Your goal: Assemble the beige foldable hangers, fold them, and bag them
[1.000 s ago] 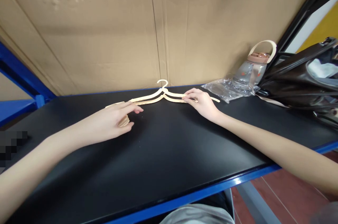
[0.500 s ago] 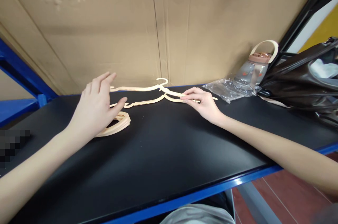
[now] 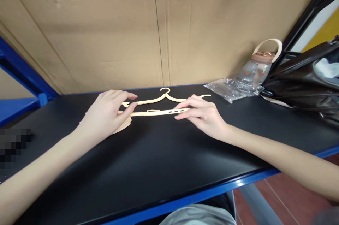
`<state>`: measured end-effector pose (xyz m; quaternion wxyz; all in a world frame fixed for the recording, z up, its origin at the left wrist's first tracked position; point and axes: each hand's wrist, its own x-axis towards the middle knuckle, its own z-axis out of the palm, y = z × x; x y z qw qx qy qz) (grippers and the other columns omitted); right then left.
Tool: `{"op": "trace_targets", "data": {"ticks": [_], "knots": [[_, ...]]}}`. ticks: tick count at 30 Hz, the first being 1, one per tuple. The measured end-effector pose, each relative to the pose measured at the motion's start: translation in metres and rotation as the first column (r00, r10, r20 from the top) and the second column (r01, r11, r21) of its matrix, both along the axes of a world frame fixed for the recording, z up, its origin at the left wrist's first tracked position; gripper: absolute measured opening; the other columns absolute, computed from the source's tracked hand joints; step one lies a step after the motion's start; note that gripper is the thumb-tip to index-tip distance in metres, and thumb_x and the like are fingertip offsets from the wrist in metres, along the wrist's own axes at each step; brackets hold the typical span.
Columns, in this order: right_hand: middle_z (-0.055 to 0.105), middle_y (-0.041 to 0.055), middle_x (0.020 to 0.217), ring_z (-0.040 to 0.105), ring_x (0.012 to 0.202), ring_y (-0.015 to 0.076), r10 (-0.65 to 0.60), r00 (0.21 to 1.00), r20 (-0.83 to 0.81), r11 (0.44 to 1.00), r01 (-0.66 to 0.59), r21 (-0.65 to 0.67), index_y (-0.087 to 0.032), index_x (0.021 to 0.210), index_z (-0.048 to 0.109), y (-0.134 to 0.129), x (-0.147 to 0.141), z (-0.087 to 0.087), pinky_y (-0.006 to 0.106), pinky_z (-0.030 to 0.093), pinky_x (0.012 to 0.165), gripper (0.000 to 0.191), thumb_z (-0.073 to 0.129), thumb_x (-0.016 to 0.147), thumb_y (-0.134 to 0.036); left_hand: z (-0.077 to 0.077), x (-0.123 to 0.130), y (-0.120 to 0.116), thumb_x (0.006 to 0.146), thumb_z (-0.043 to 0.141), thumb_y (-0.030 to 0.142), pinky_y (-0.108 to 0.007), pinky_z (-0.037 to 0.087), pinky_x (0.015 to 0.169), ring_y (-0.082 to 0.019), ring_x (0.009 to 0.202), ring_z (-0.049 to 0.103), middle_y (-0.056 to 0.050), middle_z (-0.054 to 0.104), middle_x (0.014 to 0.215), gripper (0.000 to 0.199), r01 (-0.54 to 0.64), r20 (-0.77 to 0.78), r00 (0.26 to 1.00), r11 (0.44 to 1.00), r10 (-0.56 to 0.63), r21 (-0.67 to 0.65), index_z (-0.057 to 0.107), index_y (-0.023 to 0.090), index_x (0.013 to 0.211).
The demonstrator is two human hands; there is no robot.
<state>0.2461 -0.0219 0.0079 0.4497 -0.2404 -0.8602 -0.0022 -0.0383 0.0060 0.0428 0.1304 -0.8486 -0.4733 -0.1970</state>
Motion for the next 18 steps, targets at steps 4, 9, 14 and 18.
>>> {"op": "trace_targets", "data": {"ticks": [4,9,14,18], "knots": [[0.07,0.0034,0.095,0.056,0.076,0.014,0.029,0.997,0.076,0.999,-0.031,0.027,-0.023,0.08,0.072,-0.006,-0.002,0.004,0.033,0.047,0.071,0.03,0.049,0.092,-0.009,-0.008,0.007,-0.005,0.095,0.033,0.045,-0.041,0.041,0.092,-0.025,0.095,0.061,-0.005,0.07,0.099,0.036,0.072,-0.003,0.997,0.996,-0.072,-0.044,0.061,0.022,0.098],[0.068,0.0031,0.095,0.058,0.079,0.0139,0.041,0.97,0.238,0.997,-0.026,-0.067,-0.021,0.081,0.072,-0.004,0.001,0.002,0.03,0.048,0.07,0.026,0.053,0.087,-0.005,-0.019,0.015,-0.01,0.098,0.022,0.041,-0.036,0.045,0.079,-0.023,0.081,0.063,-0.006,0.07,0.086,0.047,0.092,-0.058,0.993,0.98,-0.104,-0.178,0.064,0.02,0.092],[0.067,0.0015,0.094,0.059,0.085,0.0149,0.082,0.911,0.403,0.982,-0.005,-0.188,-0.023,0.083,0.073,-0.001,0.001,-0.003,0.029,0.048,0.073,0.025,0.054,0.086,-0.006,-0.028,0.016,-0.01,0.098,0.022,0.048,-0.031,0.046,0.067,-0.022,0.077,0.067,-0.005,0.073,0.091,0.047,0.045,-0.066,0.996,0.954,-0.067,-0.296,0.061,0.022,0.105],[0.067,0.002,0.098,0.058,0.091,0.0167,0.095,0.869,0.486,0.965,0.041,-0.261,-0.022,0.095,0.07,-0.003,-0.002,-0.003,0.032,0.047,0.08,0.019,0.054,0.09,-0.014,-0.028,0.017,-0.013,0.098,0.021,0.052,-0.031,0.046,0.066,-0.023,0.077,0.068,-0.004,0.073,0.092,0.049,0.078,-0.081,0.991,0.943,-0.11,-0.324,0.059,0.024,0.112]]}}
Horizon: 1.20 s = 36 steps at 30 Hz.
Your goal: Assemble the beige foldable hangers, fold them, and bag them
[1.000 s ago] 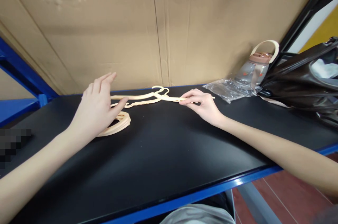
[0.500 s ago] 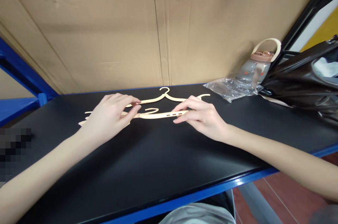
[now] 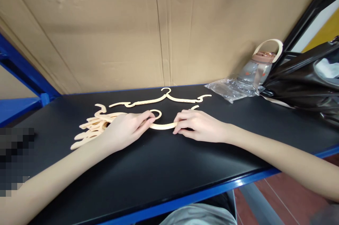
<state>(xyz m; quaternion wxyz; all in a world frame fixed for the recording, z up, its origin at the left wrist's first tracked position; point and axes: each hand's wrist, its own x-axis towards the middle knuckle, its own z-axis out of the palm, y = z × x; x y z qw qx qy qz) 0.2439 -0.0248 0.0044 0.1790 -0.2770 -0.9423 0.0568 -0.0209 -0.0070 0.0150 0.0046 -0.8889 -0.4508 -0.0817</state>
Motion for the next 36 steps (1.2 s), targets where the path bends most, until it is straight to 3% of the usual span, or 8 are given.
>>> {"op": "trace_targets", "data": {"ticks": [8,13,18,21,25,30,36], "knots": [[0.063,0.006,0.105,0.057,0.096,0.0193,-0.015,1.0,0.009,0.999,0.014,0.038,-0.02,0.093,0.059,-0.004,-0.003,0.005,0.036,0.045,0.087,0.006,0.057,0.09,-0.024,0.007,0.006,-0.008,0.095,0.026,0.054,-0.031,0.045,0.063,-0.024,0.073,0.067,-0.004,0.073,0.085,0.05,0.039,-0.091,0.995,0.998,-0.043,-0.047,0.058,0.023,0.118],[0.067,0.0074,0.096,0.062,0.091,0.0232,-0.234,0.972,0.001,0.961,0.231,0.153,-0.017,0.107,0.056,-0.003,-0.002,0.007,0.036,0.046,0.081,0.027,0.063,0.087,-0.034,0.006,0.005,-0.006,0.095,0.027,0.055,-0.03,0.044,0.059,-0.023,0.069,0.067,-0.003,0.073,0.084,0.049,0.043,-0.065,0.997,0.998,-0.047,-0.048,0.06,0.025,0.115],[0.07,0.0094,0.081,0.066,0.072,0.0254,-0.423,0.872,0.245,0.904,0.387,0.183,-0.014,0.098,0.06,-0.005,0.002,0.007,0.035,0.044,0.067,0.038,0.051,0.092,-0.05,0.005,0.006,-0.006,0.095,0.027,0.055,-0.031,0.043,0.059,-0.023,0.067,0.066,-0.002,0.073,0.079,0.048,0.046,-0.07,0.996,0.998,-0.049,-0.043,0.059,0.025,0.115],[0.069,0.0097,0.086,0.066,0.073,0.0234,-0.425,0.862,0.275,0.904,0.387,0.184,-0.015,0.093,0.059,-0.007,0.003,0.008,0.032,0.042,0.064,0.032,0.05,0.093,-0.046,0.006,0.006,-0.006,0.095,0.027,0.054,-0.031,0.044,0.061,-0.023,0.068,0.066,-0.002,0.072,0.079,0.049,0.05,-0.078,0.995,0.998,-0.054,-0.048,0.058,0.024,0.117],[0.066,0.0117,0.091,0.064,0.082,0.0248,-0.437,0.863,0.255,0.895,0.389,0.218,-0.016,0.089,0.061,-0.01,0.002,0.011,0.035,0.044,0.073,0.031,0.052,0.092,-0.045,0.006,0.006,-0.006,0.095,0.026,0.055,-0.032,0.044,0.061,-0.024,0.07,0.067,-0.003,0.073,0.083,0.05,0.045,-0.089,0.995,0.998,-0.049,-0.039,0.058,0.024,0.119],[0.064,0.0162,0.096,0.063,0.09,0.0296,-0.523,0.799,0.295,0.85,0.464,0.25,-0.013,0.093,0.063,-0.013,0.003,0.011,0.041,0.045,0.083,0.035,0.051,0.093,-0.046,0.004,0.005,-0.005,0.096,0.025,0.055,-0.032,0.045,0.062,-0.025,0.07,0.067,-0.003,0.073,0.085,0.051,0.054,-0.099,0.993,0.998,-0.057,-0.032,0.057,0.023,0.119],[0.065,0.0139,0.102,0.062,0.096,0.0267,-0.335,0.907,0.254,0.938,0.295,0.184,-0.011,0.106,0.057,-0.005,0.008,0.011,0.041,0.045,0.088,0.025,0.049,0.096,-0.033,0.004,0.005,-0.005,0.096,0.024,0.054,-0.031,0.045,0.061,-0.024,0.069,0.067,-0.003,0.073,0.085,0.051,0.058,-0.096,0.994,0.998,-0.06,-0.03,0.059,0.022,0.118]]}}
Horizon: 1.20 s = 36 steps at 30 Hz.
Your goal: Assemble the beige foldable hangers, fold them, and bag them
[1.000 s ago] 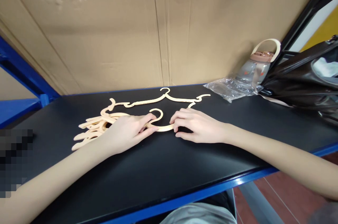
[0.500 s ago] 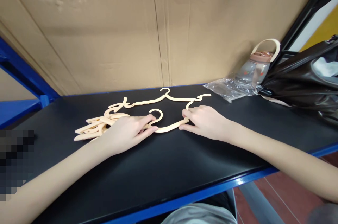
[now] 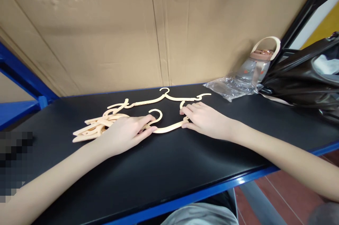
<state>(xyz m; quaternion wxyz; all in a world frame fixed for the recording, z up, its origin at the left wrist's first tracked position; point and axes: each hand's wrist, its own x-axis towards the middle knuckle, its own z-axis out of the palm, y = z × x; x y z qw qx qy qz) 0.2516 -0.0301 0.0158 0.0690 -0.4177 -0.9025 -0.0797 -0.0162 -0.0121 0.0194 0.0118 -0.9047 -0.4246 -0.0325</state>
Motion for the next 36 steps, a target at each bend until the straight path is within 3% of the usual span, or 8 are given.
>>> {"op": "trace_targets", "data": {"ticks": [4,8,11,16,22,27,32,36], "knots": [[0.063,0.0121,0.11,0.06,0.099,0.0237,0.146,0.988,-0.052,0.988,-0.148,-0.039,-0.011,0.122,0.05,0.0,-0.003,-0.001,0.039,0.047,0.088,0.028,0.045,0.094,-0.013,0.0,0.0,0.0,0.097,0.024,0.054,-0.031,0.046,0.063,-0.023,0.072,0.068,-0.003,0.074,0.091,0.051,0.011,0.014,1.0,1.0,-0.011,-0.001,0.058,0.023,0.119],[0.061,0.0092,0.111,0.059,0.097,0.0214,0.217,0.976,-0.028,0.975,-0.218,-0.036,-0.013,0.127,0.048,-0.005,-0.008,-0.003,0.037,0.049,0.087,0.05,0.039,0.082,0.008,0.0,0.0,0.001,0.097,0.026,0.052,-0.031,0.046,0.064,-0.022,0.072,0.068,-0.001,0.073,0.09,0.048,0.037,0.038,0.999,0.999,-0.037,-0.001,0.058,0.024,0.119],[0.06,0.0098,0.116,0.059,0.104,0.0216,0.216,0.971,-0.1,0.974,-0.222,-0.049,-0.017,0.13,0.046,-0.006,-0.008,-0.003,0.038,0.05,0.088,0.049,0.041,0.086,0.004,-0.002,0.0,0.001,0.097,0.026,0.052,-0.03,0.047,0.063,-0.021,0.07,0.067,-0.001,0.073,0.089,0.047,0.043,0.039,0.998,0.999,-0.043,-0.003,0.058,0.024,0.118],[0.062,0.0126,0.119,0.059,0.109,0.0257,0.172,0.969,-0.18,0.975,-0.193,-0.108,-0.016,0.129,0.048,0.0,-0.008,-0.004,0.045,0.048,0.093,0.037,0.054,0.093,-0.025,-0.006,-0.003,0.004,0.098,0.025,0.051,-0.033,0.049,0.069,-0.023,0.081,0.068,-0.004,0.072,0.099,0.048,0.058,0.041,0.997,0.998,-0.06,0.037,0.057,0.023,0.121],[0.061,0.0104,0.118,0.057,0.109,0.022,0.161,0.963,-0.214,0.963,-0.201,-0.178,-0.015,0.128,0.05,0.011,0.0,-0.003,0.039,0.044,0.096,0.034,0.05,0.094,-0.017,-0.001,-0.008,0.009,0.098,0.022,0.053,-0.033,0.049,0.069,-0.024,0.087,0.067,-0.007,0.07,0.103,0.052,0.11,0.002,0.994,0.993,-0.11,0.045,0.062,0.021,0.109],[0.06,0.0087,0.104,0.056,0.1,0.0204,0.145,0.984,-0.101,0.957,-0.165,-0.239,-0.016,0.102,0.063,0.021,0.021,0.008,0.034,0.042,0.089,0.022,0.044,0.092,-0.009,0.002,-0.011,0.012,0.096,0.025,0.057,-0.037,0.049,0.075,-0.025,0.09,0.067,-0.007,0.071,0.101,0.053,0.039,0.002,0.999,0.999,-0.039,-0.004,0.061,0.022,0.113],[0.058,0.0054,0.087,0.055,0.085,0.0177,0.024,1.0,0.009,0.987,-0.023,-0.16,-0.017,0.081,0.059,0.028,0.04,0.012,0.029,0.038,0.08,0.022,0.044,0.084,-0.002,0.0,-0.013,0.015,0.094,0.03,0.059,-0.036,0.05,0.077,-0.026,0.09,0.067,-0.007,0.071,0.1,0.052,0.019,0.024,1.0,1.0,-0.019,-0.012,0.061,0.023,0.115],[0.058,0.0059,0.084,0.055,0.086,0.0184,-0.085,0.993,0.079,0.99,0.093,-0.109,-0.017,0.076,0.055,0.026,0.04,0.012,0.029,0.037,0.08,0.022,0.044,0.079,0.002,-0.001,-0.016,0.018,0.095,0.032,0.055,-0.034,0.049,0.074,-0.025,0.089,0.067,-0.006,0.071,0.102,0.046,0.04,0.025,0.999,0.999,-0.04,0.0,0.062,0.023,0.111]]}}
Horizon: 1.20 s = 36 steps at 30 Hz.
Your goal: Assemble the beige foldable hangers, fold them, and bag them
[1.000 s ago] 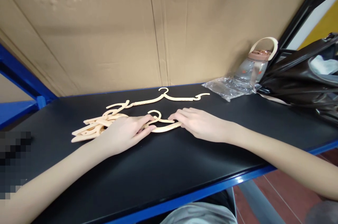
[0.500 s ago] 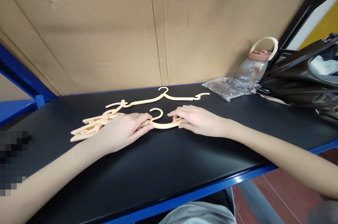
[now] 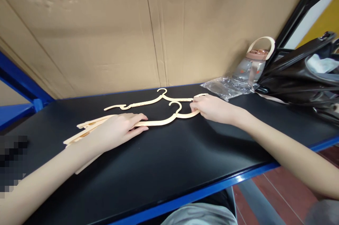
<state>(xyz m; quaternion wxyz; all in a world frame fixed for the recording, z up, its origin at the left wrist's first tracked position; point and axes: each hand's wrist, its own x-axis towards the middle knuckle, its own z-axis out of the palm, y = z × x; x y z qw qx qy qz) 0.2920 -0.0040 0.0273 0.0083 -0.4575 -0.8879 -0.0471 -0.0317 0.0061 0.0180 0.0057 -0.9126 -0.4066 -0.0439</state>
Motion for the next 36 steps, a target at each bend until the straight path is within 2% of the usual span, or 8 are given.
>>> {"op": "trace_targets", "data": {"ticks": [6,13,16,20,24,27,31,36], "knots": [[0.058,0.0078,0.089,0.056,0.084,0.0181,-0.027,0.997,0.075,1.0,0.027,-0.004,-0.017,0.078,0.053,-0.006,-0.005,0.004,0.027,0.037,0.077,0.022,0.043,0.075,0.003,-0.005,-0.008,0.007,0.096,0.034,0.053,-0.033,0.048,0.079,-0.025,0.097,0.064,-0.005,0.069,0.109,0.042,0.067,0.014,0.998,0.997,-0.067,0.031,0.061,0.025,0.112],[0.056,0.0059,0.086,0.053,0.08,0.0168,-0.007,1.0,0.031,1.0,0.007,-0.007,-0.018,0.074,0.051,-0.008,-0.001,0.005,0.026,0.035,0.072,0.022,0.042,0.076,0.002,-0.002,-0.003,0.009,0.097,0.037,0.053,-0.041,0.04,0.093,-0.022,0.092,0.062,-0.006,0.069,0.101,0.042,0.244,0.009,0.967,0.942,-0.253,0.231,0.063,0.021,0.108],[0.055,0.0047,0.082,0.051,0.076,0.0158,0.012,1.0,-0.003,1.0,-0.012,-0.022,-0.018,0.072,0.051,-0.008,0.001,0.006,0.025,0.033,0.069,0.021,0.042,0.077,0.0,0.0,0.002,0.003,0.1,0.033,0.043,-0.039,0.041,0.089,-0.021,0.09,0.059,-0.005,0.069,0.097,0.038,0.253,0.002,0.964,0.925,-0.264,0.285,0.065,0.022,0.102],[0.055,0.0047,0.082,0.05,0.075,0.0154,0.012,1.0,-0.014,0.999,-0.013,-0.035,-0.017,0.072,0.053,-0.006,0.002,0.006,0.025,0.032,0.067,0.02,0.043,0.078,-0.001,0.0,0.008,-0.004,0.101,0.032,0.029,-0.037,0.043,0.086,-0.021,0.094,0.057,-0.006,0.067,0.102,0.034,0.265,0.022,0.959,0.92,-0.283,0.287,0.066,0.021,0.103],[0.055,0.0047,0.083,0.05,0.076,0.0152,0.02,0.999,-0.026,0.999,-0.021,-0.029,-0.017,0.072,0.054,-0.004,0.001,0.004,0.025,0.032,0.067,0.019,0.044,0.078,-0.001,-0.001,0.013,-0.01,0.1,0.035,0.025,-0.035,0.044,0.082,-0.021,0.095,0.056,-0.007,0.065,0.103,0.033,0.295,0.005,0.949,0.896,-0.314,0.333,0.067,0.022,0.105],[0.055,0.0048,0.084,0.05,0.075,0.015,0.0,1.0,-0.012,0.999,0.0,-0.033,-0.017,0.071,0.053,-0.005,0.0,0.004,0.025,0.032,0.066,0.019,0.044,0.078,-0.002,-0.001,0.014,-0.014,0.1,0.033,0.023,-0.031,0.044,0.07,-0.019,0.08,0.055,-0.005,0.062,0.088,0.036,0.27,-0.05,0.96,0.858,-0.276,0.437,0.068,0.025,0.109],[0.056,0.0054,0.084,0.051,0.075,0.0158,-0.021,1.0,0.017,0.999,0.021,-0.024,-0.017,0.071,0.053,-0.007,-0.002,0.005,0.025,0.033,0.066,0.017,0.046,0.08,-0.004,-0.005,0.014,-0.02,0.098,0.03,0.011,-0.029,0.04,0.056,-0.017,0.065,0.055,-0.003,0.06,0.073,0.04,0.295,-0.155,0.955,0.785,-0.252,0.544,0.065,0.02,0.115],[0.056,0.0058,0.083,0.051,0.073,0.0154,-0.03,0.998,0.049,0.999,0.031,-0.02,-0.016,0.072,0.054,-0.008,-0.004,0.007,0.025,0.033,0.066,0.017,0.046,0.081,-0.004,-0.009,0.015,-0.022,0.099,0.033,0.015,-0.028,0.041,0.052,-0.015,0.057,0.059,0.0,0.061,0.065,0.035,0.311,-0.183,0.95,0.748,-0.251,0.586,0.068,0.019,0.099]]}}
